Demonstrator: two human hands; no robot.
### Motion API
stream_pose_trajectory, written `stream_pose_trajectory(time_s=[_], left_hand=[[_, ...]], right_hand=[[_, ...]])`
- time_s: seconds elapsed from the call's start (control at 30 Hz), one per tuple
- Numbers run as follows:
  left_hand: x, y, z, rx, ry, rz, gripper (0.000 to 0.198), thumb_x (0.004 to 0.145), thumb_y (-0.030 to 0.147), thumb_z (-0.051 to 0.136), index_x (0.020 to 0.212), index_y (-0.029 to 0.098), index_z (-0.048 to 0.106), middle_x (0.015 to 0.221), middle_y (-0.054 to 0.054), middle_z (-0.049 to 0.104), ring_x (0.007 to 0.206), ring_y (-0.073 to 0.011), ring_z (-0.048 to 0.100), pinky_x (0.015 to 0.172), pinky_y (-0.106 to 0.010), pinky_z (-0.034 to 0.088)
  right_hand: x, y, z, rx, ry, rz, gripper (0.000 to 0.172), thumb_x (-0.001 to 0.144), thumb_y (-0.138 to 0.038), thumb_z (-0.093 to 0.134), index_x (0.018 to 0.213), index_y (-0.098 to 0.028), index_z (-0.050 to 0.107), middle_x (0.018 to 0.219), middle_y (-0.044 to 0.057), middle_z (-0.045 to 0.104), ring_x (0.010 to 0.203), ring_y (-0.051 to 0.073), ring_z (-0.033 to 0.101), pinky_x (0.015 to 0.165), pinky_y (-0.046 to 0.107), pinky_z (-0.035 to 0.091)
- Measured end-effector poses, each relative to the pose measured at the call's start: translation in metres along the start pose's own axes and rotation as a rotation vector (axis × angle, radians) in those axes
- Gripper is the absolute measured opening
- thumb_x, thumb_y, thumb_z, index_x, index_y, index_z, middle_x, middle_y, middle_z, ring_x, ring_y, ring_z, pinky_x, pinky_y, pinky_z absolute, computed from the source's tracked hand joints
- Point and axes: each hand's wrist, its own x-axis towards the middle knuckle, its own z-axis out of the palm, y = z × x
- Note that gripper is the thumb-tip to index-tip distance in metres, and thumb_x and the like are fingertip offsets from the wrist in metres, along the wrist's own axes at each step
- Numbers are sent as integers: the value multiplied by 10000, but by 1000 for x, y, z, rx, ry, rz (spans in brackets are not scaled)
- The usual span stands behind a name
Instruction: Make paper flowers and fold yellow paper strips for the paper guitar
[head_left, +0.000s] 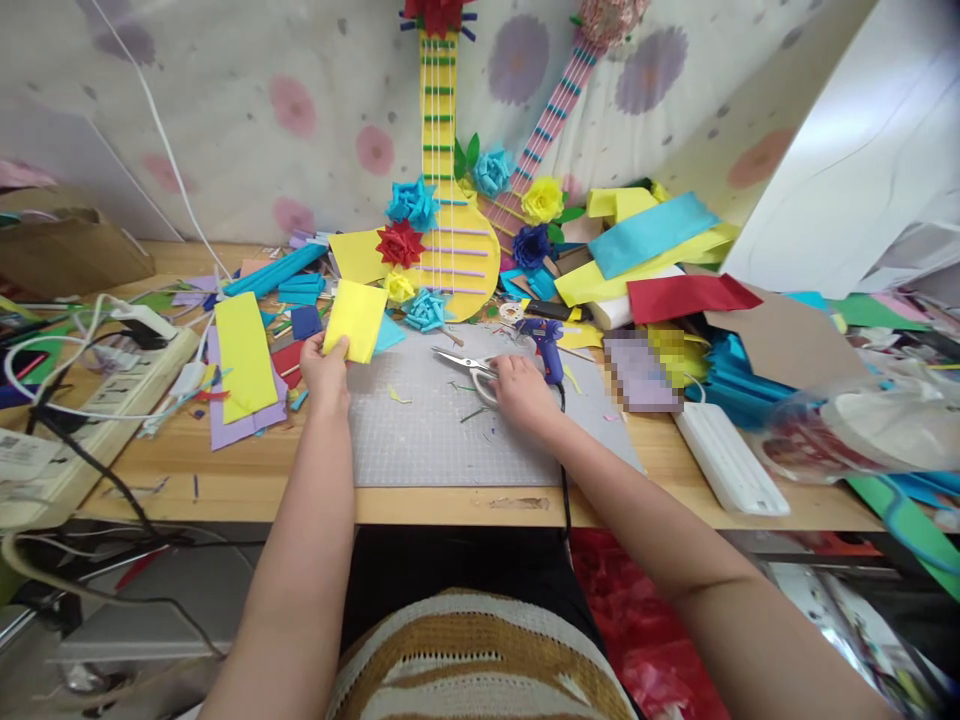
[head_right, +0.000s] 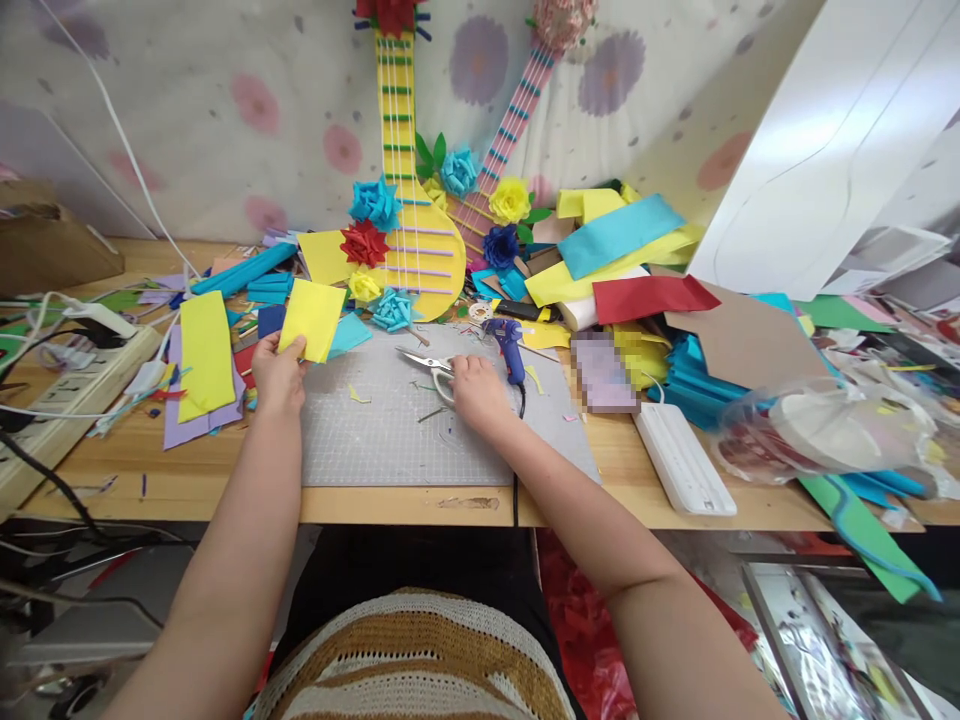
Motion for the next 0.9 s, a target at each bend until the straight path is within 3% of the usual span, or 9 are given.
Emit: stream_pose_trajectory(time_s=[0.1, 0.2, 0.33, 0.47, 0.53, 0.63, 0.73, 0.8, 0.9], left_hand=[[0, 0, 2, -104, -67, 56, 236, 660, 150, 619, 853, 197, 493, 917, -18, 631, 794, -125, 630, 663, -249, 522], [-3, 2, 4, -232, -224, 68, 266, 650, 157, 665, 858, 213, 508, 895, 3, 654, 802, -117, 639, 690, -227, 524], [-9, 7, 5, -328, -406, -63, 322, 611, 140, 731, 851, 226, 535, 826, 24, 675, 768, -119, 649, 713, -219, 536], [-15, 9, 6, -352, -464, -218, 294, 636, 113, 713, 837, 229, 533, 732, 45, 659, 780, -122, 656, 765, -241, 545], [-18, 9, 8, -335, -460, -281, 279, 651, 94, 689, 844, 225, 535, 732, 43, 658, 797, -123, 658, 771, -247, 548], [-18, 7, 10, -251, -453, -335, 252, 662, 83, 663, 847, 208, 544, 772, 19, 671, 803, -133, 660, 750, -256, 553], [-14, 2, 12, -164, -418, -334, 214, 675, 68, 630, 834, 187, 550, 796, -6, 678, 757, -131, 658, 679, -240, 549], [-11, 0, 16, -154, -388, -310, 198, 683, 56, 608, 825, 180, 548, 802, -10, 681, 704, -114, 649, 618, -210, 532], [-8, 5, 24, -181, -372, -261, 183, 692, 48, 595, 811, 179, 549, 812, -8, 684, 679, -102, 642, 590, -190, 518]], right_hand=[[26, -8, 3, 71, 26, -151, 221, 862, -179, 477, 1061, -110, 543, 1059, 144, 607, 986, 241, 510, 858, 330, 367], [62, -26, 14, 123, 39, -302, 216, 850, -168, 507, 1059, -126, 547, 1066, 122, 604, 1006, 219, 503, 877, 321, 357], [107, -57, 36, 191, 50, -383, 188, 838, -155, 529, 1022, -131, 561, 1046, 109, 604, 1011, 207, 495, 883, 316, 350], [129, -77, 43, 261, 17, -445, 147, 842, -147, 513, 971, -132, 581, 1025, 97, 614, 1009, 196, 501, 906, 309, 345], [125, -75, 38, 300, 15, -433, 162, 861, -182, 497, 987, -131, 586, 1054, 97, 613, 1027, 186, 506, 926, 302, 345], [95, -57, 29, 362, 68, -344, 261, 907, -257, 423, 1098, -141, 559, 1149, 103, 589, 1096, 175, 501, 960, 315, 351], [46, -36, 28, 400, 126, -87, 395, 919, -312, 378, 1241, -105, 475, 1255, 150, 536, 1197, 203, 463, 1009, 360, 340], [16, -31, 31, 393, 75, 10, 496, 912, -370, 378, 1305, -70, 416, 1328, 197, 474, 1264, 244, 413, 1042, 414, 318], [-7, -52, 36, 362, -48, -35, 606, 903, -437, 375, 1357, -37, 360, 1431, 228, 341, 1367, 303, 252, 1102, 491, 210]])
